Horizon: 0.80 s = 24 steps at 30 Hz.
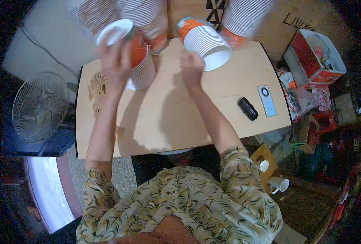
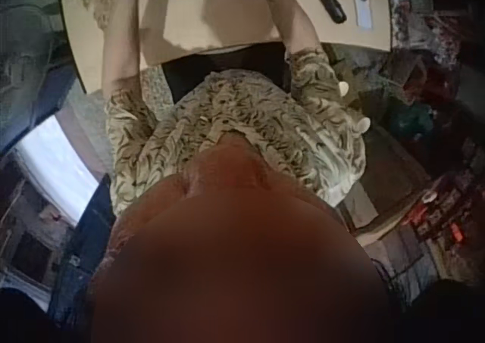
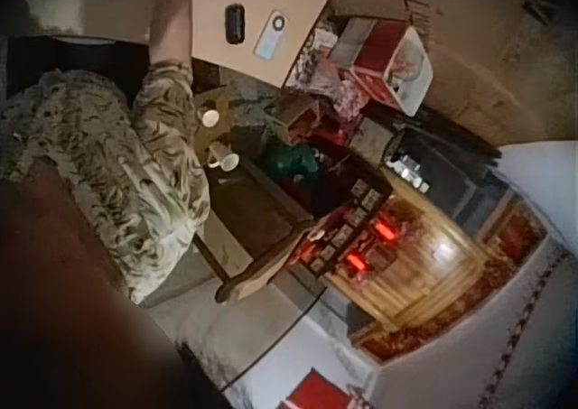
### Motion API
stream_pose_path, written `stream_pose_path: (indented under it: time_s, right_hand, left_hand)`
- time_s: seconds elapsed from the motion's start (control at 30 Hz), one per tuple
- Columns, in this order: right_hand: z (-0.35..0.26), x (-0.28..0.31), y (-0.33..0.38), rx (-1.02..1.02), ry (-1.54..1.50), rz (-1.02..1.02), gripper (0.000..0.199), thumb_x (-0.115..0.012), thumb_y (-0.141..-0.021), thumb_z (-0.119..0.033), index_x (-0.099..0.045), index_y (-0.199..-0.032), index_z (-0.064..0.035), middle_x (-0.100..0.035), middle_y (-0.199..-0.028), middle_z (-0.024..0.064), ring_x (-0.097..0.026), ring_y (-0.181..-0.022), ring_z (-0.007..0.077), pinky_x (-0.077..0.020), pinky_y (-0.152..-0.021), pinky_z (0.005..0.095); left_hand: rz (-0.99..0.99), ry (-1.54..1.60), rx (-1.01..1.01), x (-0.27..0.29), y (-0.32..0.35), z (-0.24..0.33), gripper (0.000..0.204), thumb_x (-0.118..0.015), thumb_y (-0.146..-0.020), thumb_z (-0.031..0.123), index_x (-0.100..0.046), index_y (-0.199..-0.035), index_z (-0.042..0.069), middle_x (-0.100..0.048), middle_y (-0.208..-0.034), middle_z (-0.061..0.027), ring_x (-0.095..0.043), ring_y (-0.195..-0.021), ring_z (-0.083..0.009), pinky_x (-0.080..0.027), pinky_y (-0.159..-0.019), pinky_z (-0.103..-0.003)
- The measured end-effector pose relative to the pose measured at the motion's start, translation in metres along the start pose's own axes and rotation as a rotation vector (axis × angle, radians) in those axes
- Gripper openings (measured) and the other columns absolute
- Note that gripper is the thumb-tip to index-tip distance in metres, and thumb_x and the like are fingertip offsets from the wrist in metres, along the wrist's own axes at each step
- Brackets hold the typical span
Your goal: Threading and tying rubber bands or strings through holes in paper bowls.
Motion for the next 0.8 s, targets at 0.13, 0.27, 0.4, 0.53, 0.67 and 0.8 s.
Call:
stream_pose_path:
  time_s: [0.13,0.27,0.4,0.53,0.67,0.8]
  right_hand:
    - [0.005,0.046,-0.022,-0.229,-0.081,0.224,0.019,-0.056,-0.094,-0.014,-0.062,-0.084,0.0015,-0.06,-0.076,0.0037,-0.057,-0.069,0.01,-0.0483,-0.059,0.0251]
    - [0.011,0.055,-0.053,-0.541,-0.347,-0.011,0.029,-0.059,-0.094,-0.023,-0.063,-0.081,0.003,-0.062,-0.074,0.0062,-0.057,-0.063,0.013,-0.0486,-0.057,0.029]
    - [0.019,0.05,-0.066,-0.413,-0.21,-0.082,0.029,-0.056,-0.094,-0.018,-0.062,-0.076,0.0047,-0.06,-0.069,0.0075,-0.057,-0.061,0.0134,-0.0478,-0.051,0.0297]
    - [0.038,0.063,-0.061,-0.476,-0.305,-0.05,0.028,-0.057,-0.093,-0.015,-0.062,-0.074,0.0049,-0.061,-0.069,0.0073,-0.057,-0.06,0.0123,-0.0461,-0.05,0.0294]
    - [0.035,0.071,-0.054,-0.398,-0.246,-0.138,0.024,-0.055,-0.09,-0.009,-0.06,-0.071,0.0048,-0.06,-0.065,0.0063,-0.056,-0.057,0.0119,-0.0432,-0.048,0.0283]
    - [0.025,0.081,-0.048,-0.294,-0.182,-0.166,0.021,-0.059,-0.087,-0.011,-0.064,-0.071,0.001,-0.061,-0.061,0.0051,-0.054,-0.052,0.0111,-0.0415,-0.047,0.0304]
  left_hand:
    - [-0.4,0.302,0.123,-0.078,0.037,0.04,0.027,-0.069,-0.083,0.01,-0.069,-0.109,0.007,-0.067,-0.114,-0.0125,-0.063,-0.105,-0.0286,-0.05,-0.09,-0.037]
    - [-0.546,0.414,0.319,-0.158,0.063,0.047,0.018,-0.067,-0.082,0.011,-0.071,-0.097,0.005,-0.07,-0.096,-0.0145,-0.067,-0.091,-0.0315,-0.052,-0.082,-0.039]
    - [-0.568,0.373,0.417,-0.197,0.074,0.047,0.017,-0.07,-0.082,0.01,-0.072,-0.097,0.004,-0.071,-0.093,-0.0139,-0.069,-0.085,-0.029,-0.054,-0.077,-0.037]
    - [-0.566,0.381,0.358,-0.211,0.078,0.056,0.016,-0.075,-0.076,0.011,-0.072,-0.09,0.002,-0.07,-0.087,-0.0141,-0.068,-0.079,-0.0283,-0.054,-0.072,-0.037]
    - [-0.539,0.285,0.284,-0.211,0.082,0.065,0.019,-0.077,-0.071,0.014,-0.07,-0.083,0.001,-0.067,-0.081,-0.0146,-0.066,-0.075,-0.03,-0.053,-0.071,-0.039]
    - [-0.655,0.165,0.391,-0.213,0.082,0.083,0.022,-0.073,-0.07,0.024,-0.071,-0.08,0.004,-0.065,-0.094,-0.0175,-0.065,-0.087,-0.034,-0.054,-0.078,-0.044]
Point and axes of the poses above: each hand's wrist, its own y-axis away from the middle knuckle, its own x-axis out of the back of the hand, z = x × y, the point moved 2 cm from there along -y, towards the middle knuckle
